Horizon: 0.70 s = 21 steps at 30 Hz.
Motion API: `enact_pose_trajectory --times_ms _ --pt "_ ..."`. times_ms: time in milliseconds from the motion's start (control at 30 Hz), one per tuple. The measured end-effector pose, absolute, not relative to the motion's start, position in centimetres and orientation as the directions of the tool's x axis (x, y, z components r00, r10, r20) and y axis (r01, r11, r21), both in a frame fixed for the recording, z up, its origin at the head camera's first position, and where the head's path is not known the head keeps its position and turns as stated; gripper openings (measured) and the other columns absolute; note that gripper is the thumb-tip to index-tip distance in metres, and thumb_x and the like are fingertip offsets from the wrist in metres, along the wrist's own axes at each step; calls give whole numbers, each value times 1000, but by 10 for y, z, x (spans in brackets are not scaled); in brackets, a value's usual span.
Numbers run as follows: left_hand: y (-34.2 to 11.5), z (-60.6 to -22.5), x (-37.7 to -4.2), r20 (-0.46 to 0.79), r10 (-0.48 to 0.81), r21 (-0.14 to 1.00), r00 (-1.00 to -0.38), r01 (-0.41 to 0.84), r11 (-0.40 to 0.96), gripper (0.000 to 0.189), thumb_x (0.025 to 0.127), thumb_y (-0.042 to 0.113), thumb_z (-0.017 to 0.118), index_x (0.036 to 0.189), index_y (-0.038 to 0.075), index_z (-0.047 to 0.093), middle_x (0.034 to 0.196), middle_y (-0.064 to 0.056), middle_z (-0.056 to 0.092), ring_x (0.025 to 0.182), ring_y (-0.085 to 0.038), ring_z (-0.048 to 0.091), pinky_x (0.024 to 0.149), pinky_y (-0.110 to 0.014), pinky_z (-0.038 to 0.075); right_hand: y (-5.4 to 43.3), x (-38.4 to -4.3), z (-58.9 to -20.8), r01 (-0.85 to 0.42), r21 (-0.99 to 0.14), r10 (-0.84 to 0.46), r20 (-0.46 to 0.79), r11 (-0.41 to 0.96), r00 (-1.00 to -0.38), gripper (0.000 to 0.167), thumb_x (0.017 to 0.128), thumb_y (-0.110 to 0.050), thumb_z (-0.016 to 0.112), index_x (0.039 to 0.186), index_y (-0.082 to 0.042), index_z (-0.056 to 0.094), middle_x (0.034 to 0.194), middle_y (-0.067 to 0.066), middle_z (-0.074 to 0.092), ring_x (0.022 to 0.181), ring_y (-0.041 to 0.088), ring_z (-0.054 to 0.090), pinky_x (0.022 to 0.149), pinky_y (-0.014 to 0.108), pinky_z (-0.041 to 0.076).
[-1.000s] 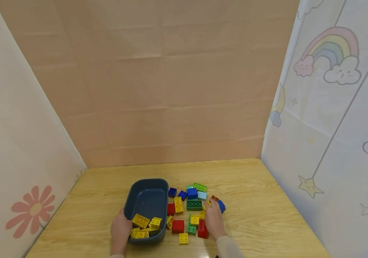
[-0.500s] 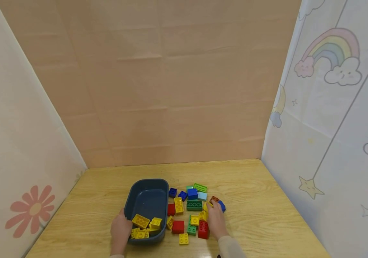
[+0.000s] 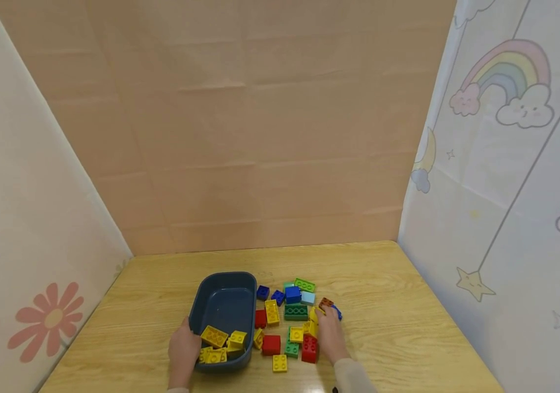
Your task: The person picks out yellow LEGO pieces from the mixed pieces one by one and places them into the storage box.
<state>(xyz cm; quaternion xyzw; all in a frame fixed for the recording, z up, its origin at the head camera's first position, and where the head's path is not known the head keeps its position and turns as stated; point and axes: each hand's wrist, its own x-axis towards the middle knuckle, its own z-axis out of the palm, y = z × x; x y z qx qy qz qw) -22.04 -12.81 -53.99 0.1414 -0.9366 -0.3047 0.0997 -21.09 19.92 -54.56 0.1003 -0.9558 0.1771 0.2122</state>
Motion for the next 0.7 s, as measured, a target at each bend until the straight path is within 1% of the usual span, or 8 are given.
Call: enact_pose_trajectory --times_ms 167,267,400,467,600,700 --pt "-129 -542 -221 104 -329 598 -938 -206 775 45 73 -6 57 116 -14 46 92 -30 58 77 -40 59 59 -46 48 199 -212 -549 -273 -262 -143 426 926 -893 39 66 21 59 103 7 62 108 26 54 101 41 48 82 47 43" --pt "-128 -542 -221 98 -329 596 -939 -210 775 47 72 -6 57 117 -15 46 92 -30 58 78 -41 59 59 -46 48 199 -212 -550 -272 -259 -157 389 927 -907 44 69 21 55 108 1 62 111 24 53 104 41 47 82 49 42" --pt "-129 -542 -221 94 -327 596 -940 -210 775 47 73 -6 57 117 -15 45 92 -30 58 78 -41 59 59 -46 48 197 -211 -550 -266 -256 -168 348 929 -922 44 73 19 52 110 -1 62 112 23 53 106 40 45 84 51 40" --pt "-129 -542 -222 97 -324 598 -941 -205 775 46 73 -6 57 117 -15 46 91 -30 58 77 -40 59 59 -46 48 197 -211 -549 -264 -249 -165 357 932 -919 37 72 18 56 103 1 65 108 22 55 103 39 46 84 50 40" --pt "-129 -541 -222 103 -325 603 -940 -200 772 46 73 -6 56 117 -15 46 91 -30 58 77 -40 59 59 -46 48 197 -211 -550 -269 -210 -168 402 940 -900 24 67 15 64 87 3 68 99 19 58 93 34 49 79 47 42" --pt "-130 -541 -222 99 -327 604 -940 -204 770 47 72 -7 56 117 -14 46 93 -30 58 79 -40 59 61 -46 48 197 -210 -551 -275 -203 -169 422 940 -891 20 65 14 65 82 2 69 95 19 59 88 32 49 75 45 43"
